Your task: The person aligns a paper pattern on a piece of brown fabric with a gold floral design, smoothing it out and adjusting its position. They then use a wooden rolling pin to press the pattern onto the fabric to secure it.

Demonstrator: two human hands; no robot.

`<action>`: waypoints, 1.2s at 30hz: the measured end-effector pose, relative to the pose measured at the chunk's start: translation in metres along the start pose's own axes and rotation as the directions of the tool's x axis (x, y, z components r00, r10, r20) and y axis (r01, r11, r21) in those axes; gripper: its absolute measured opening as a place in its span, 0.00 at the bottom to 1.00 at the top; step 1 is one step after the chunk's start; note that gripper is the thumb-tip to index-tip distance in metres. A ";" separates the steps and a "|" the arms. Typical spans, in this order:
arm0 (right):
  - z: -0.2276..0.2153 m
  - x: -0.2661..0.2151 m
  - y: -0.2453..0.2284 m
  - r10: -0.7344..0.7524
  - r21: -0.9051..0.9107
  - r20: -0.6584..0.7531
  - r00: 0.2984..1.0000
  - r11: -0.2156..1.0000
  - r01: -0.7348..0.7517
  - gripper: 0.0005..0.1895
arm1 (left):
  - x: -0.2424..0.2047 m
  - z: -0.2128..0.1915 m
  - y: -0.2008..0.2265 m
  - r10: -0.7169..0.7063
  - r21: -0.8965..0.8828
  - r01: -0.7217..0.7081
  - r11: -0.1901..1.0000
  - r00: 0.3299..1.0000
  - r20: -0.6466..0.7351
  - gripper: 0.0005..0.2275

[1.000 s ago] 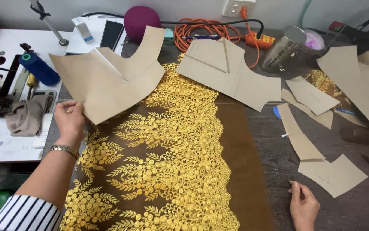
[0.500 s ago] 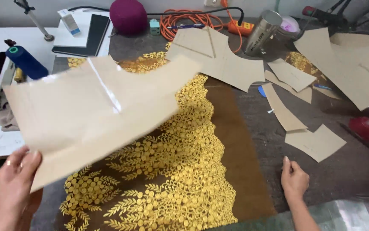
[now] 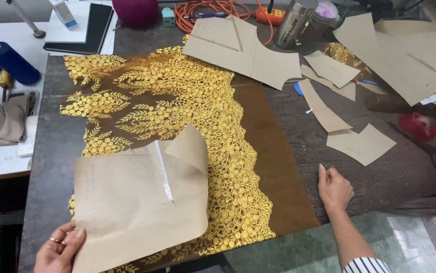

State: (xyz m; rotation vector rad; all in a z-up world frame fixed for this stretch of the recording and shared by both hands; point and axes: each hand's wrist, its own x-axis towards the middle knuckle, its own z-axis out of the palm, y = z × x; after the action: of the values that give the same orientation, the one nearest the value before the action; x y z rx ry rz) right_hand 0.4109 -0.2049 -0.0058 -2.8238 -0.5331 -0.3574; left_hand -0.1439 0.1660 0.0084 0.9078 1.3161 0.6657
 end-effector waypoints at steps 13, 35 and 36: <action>-0.002 -0.001 -0.004 0.050 -0.029 0.026 0.998 0.998 -0.049 0.31 | -0.033 0.022 0.028 -0.097 -0.027 0.097 0.995 0.995 0.009 0.10; 0.009 0.001 0.007 0.062 -0.062 0.045 0.997 0.996 -0.059 0.31 | -0.028 0.003 0.014 -0.091 -0.041 0.093 0.995 0.995 0.044 0.10; 0.010 0.002 0.007 0.064 -0.062 0.044 0.997 0.996 -0.061 0.31 | -0.029 0.006 0.017 -0.090 -0.040 0.092 0.995 0.995 0.046 0.10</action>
State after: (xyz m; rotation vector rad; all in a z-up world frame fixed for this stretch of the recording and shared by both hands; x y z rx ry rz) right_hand 0.4173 -0.2077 -0.0161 -2.9061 -0.4492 -0.3021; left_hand -0.1412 0.1488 0.0377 0.8192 1.2918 0.5972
